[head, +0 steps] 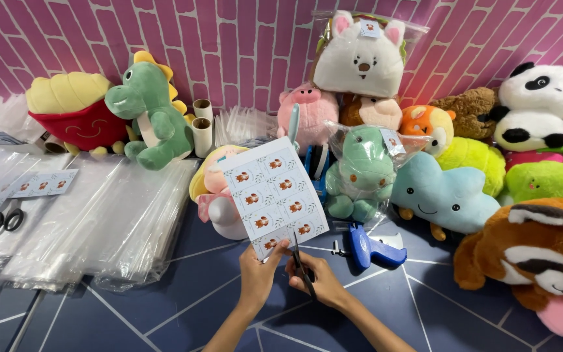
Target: Cleaning a plush toy with a lint roller and cutting out stickers from a sheet
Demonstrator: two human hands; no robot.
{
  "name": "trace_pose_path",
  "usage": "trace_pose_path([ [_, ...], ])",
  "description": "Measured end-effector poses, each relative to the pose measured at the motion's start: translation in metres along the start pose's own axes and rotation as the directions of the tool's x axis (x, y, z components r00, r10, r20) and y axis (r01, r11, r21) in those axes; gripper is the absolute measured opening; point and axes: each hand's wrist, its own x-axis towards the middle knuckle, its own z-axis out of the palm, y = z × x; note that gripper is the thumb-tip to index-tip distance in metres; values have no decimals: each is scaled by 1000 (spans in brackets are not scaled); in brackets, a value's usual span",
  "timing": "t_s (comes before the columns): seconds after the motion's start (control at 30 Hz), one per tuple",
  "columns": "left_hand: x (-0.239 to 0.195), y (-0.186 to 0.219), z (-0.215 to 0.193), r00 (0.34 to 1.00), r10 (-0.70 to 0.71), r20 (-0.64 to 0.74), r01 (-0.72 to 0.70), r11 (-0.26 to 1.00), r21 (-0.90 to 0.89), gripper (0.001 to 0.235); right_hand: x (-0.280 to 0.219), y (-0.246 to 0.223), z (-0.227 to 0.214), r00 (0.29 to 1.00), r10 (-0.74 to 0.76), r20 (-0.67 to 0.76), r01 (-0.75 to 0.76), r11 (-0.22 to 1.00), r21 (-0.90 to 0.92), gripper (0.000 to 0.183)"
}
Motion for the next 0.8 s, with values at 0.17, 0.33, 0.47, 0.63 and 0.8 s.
trace_pose_path([
  [0.17,2,-6,-2,997,73,-25,-71,995,68,34,1,0,-2,1000,-13,14,13,1000,-22,58],
  [0.33,1,-8,-1,988,150,-24,-147,986,79,31,1,-1,-2,999,-37,17,38,999,-37,58],
  [0.47,1,-9,-1,987,161,-29,-157,982,107,34,1,-2,-2,999,-25,27,26,999,-39,61],
  [0.63,1,-7,-1,988,154,-18,-151,981,121,36,1,-1,-2,999,-32,32,33,999,-37,58],
  [0.8,1,-7,-1,987,160,-21,-155,976,152,37,0,-2,-2,999,-22,34,23,999,-29,61],
])
